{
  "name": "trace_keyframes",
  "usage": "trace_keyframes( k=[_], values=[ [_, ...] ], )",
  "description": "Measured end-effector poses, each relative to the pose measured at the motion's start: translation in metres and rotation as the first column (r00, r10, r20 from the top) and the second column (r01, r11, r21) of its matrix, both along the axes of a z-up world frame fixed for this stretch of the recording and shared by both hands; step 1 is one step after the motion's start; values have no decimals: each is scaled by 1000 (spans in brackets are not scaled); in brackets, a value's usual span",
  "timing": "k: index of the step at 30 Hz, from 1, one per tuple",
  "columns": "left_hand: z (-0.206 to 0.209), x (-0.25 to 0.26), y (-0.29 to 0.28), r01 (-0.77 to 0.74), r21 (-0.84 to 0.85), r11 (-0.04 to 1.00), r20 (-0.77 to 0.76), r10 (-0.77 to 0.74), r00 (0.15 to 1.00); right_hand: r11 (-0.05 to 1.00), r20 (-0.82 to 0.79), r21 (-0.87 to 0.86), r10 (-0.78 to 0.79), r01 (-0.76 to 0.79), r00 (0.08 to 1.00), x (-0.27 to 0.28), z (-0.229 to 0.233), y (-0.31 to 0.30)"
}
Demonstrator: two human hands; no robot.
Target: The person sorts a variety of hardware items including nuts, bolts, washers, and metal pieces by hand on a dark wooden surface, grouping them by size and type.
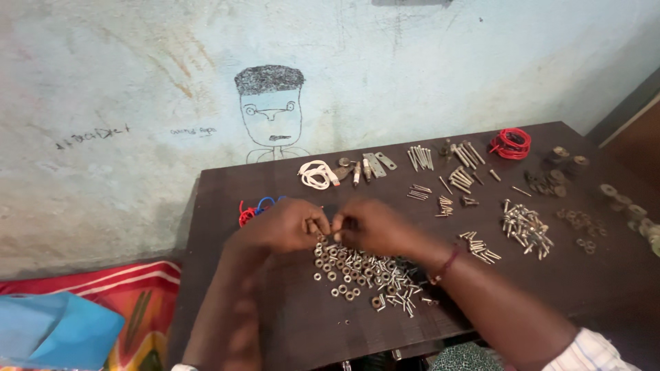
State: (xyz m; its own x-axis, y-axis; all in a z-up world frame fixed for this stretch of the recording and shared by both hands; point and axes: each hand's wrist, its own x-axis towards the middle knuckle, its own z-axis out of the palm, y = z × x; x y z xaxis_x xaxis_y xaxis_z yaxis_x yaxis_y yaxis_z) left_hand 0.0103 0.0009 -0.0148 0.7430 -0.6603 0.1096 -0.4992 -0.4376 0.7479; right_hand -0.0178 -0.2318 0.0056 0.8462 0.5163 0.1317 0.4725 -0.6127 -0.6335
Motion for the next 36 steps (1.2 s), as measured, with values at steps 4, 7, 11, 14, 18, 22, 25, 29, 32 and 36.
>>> trace_keyframes(
  k=[4, 7, 11, 14, 18, 22, 25, 29, 32, 36],
  values=[
    [-1, 1, -1, 68, 96, 993, 88, -77, 993, 997, -76, 30, -65, 68, 995, 2, 9, -15],
    [2, -3, -4, 53, 107, 993, 116, -66, 991, 994, -92, 89, -53, 61, 994, 5, 7, -21],
    [4, -3, -6, 86, 76, 993, 213, -100, 972, 991, -140, 107, -62, 78, 988, 9, 1, -25],
    [3, -3, -7, 95, 92, 991, 253, -115, 961, 982, -164, 190, 15, 17, 986, 15, -7, -27],
    [2, -4, -10, 11, 106, 994, 149, -27, 988, 965, -263, 250, -7, 75, 965, 22, -16, -31],
    [5, -8, -12, -49, 119, 992, 87, 39, 995, 950, -294, 306, 33, 62, 955, 24, -20, -33],
    [10, -13, -14, -85, 132, 988, 40, 80, 996, 945, -283, 326, 88, 9, 955, 24, -25, -34],
    [14, -15, -19, -129, 164, 978, 40, 124, 991, 949, -229, 314, 97, -21, 969, 21, -26, -32],
    [12, -16, -21, -191, 191, 963, 81, 178, 981, 968, -220, 248, 11, 45, 975, 14, -15, -30],
    [6, -7, -20, -98, 131, 986, 253, 63, 965, 969, -160, 236, -29, 66, 987, 7, 1, -30]
  ],
)
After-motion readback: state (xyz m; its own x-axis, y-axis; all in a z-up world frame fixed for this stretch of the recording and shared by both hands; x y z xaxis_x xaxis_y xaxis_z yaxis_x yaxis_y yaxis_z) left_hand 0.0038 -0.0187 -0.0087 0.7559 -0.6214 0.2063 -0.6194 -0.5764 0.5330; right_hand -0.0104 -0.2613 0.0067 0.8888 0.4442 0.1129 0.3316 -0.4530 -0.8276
